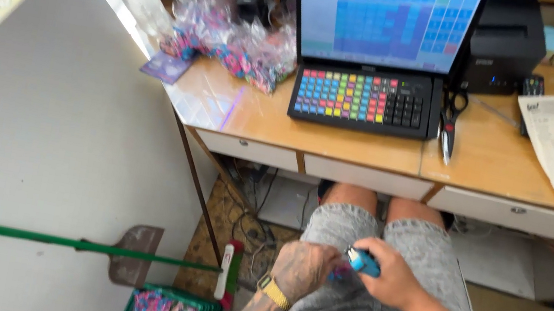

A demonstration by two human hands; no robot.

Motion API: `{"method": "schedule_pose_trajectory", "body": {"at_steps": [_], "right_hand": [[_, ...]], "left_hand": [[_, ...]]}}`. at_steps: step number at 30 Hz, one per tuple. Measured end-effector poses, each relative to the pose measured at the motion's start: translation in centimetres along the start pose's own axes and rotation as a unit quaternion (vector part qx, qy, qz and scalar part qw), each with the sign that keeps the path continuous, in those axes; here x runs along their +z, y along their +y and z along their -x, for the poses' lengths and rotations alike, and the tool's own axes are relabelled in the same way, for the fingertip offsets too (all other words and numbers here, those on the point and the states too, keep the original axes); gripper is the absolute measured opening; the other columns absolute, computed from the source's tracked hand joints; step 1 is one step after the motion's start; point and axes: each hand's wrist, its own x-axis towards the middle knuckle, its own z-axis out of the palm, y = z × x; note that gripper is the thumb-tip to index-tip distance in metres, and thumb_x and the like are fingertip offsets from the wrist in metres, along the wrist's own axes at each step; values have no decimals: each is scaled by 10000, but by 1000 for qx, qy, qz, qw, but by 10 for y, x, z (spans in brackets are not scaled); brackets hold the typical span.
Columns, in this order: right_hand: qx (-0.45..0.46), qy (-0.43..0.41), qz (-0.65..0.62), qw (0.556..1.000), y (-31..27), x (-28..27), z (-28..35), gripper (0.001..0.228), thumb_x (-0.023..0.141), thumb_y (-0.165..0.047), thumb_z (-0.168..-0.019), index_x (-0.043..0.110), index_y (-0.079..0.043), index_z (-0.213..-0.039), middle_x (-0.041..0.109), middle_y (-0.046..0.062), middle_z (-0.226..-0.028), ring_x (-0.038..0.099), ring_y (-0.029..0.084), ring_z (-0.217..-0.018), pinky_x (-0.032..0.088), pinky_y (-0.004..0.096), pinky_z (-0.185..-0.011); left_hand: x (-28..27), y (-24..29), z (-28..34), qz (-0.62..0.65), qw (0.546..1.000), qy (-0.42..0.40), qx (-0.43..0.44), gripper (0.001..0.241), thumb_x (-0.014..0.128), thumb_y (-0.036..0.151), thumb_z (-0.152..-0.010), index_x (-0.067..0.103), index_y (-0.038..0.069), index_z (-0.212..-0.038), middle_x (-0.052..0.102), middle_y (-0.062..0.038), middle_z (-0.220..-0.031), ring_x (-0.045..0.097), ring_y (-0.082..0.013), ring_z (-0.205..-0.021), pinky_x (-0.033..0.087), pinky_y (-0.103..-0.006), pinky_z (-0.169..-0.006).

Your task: The person is sealing small plastic bags containing colorful items using a blue stapler at a checkout counter.

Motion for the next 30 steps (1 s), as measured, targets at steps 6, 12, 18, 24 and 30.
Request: {"method": "schedule_pose_trajectory", "body": {"at_steps": [6, 12, 18, 24, 30], "right_hand": [[100, -18, -48, 994, -14, -13, -1, 142, 748, -172, -859, 687, -185, -986, 668, -1, -842, 600, 178, -719, 493, 340, -662], [104, -1, 3, 995, 21, -10, -1, 380, 823, -198, -758, 744, -241, -1128, 796, 72, -943, 762, 279, -934, 581, 425, -812], [16, -117, 260, 958, -68, -57, -32, 431, 719, -167, -742, 688, -208, -1170, 732, 63, -1076, 699, 339, -1045, 569, 459, -887], [-194, -128, 554, 799, -27, -25, -59, 593, 879, -382, -515, 642, -148, -1006, 639, 65, -935, 603, 286, -950, 479, 487, -897], [-222, -185, 564, 774, -54, -13, -66, 410, 826, -293, -687, 680, -65, -995, 633, 119, -862, 603, 325, -864, 472, 505, -859]], "left_hand": [[-5, -34, 21, 173, 981, 79, -32, 202, 690, 350, -967, 797, 193, -1035, 811, 27, -922, 750, -208, -726, 596, -378, -669], [26, -40, 29, 372, 903, 198, -77, 115, 751, 219, -943, 836, 229, -1020, 820, -43, -857, 783, -233, -888, 617, -344, -737], [32, -34, 31, 333, 909, 246, -53, 100, 742, 201, -948, 820, 192, -1011, 801, -105, -838, 766, -337, -886, 617, -405, -733], [33, -34, 28, 353, 900, 250, -60, 86, 747, 206, -954, 812, 166, -992, 789, -107, -810, 766, -334, -874, 610, -406, -714], [16, -24, 30, 351, 900, 244, -81, 87, 762, 191, -935, 822, 155, -986, 782, -148, -806, 762, -357, -860, 597, -429, -685]]}}
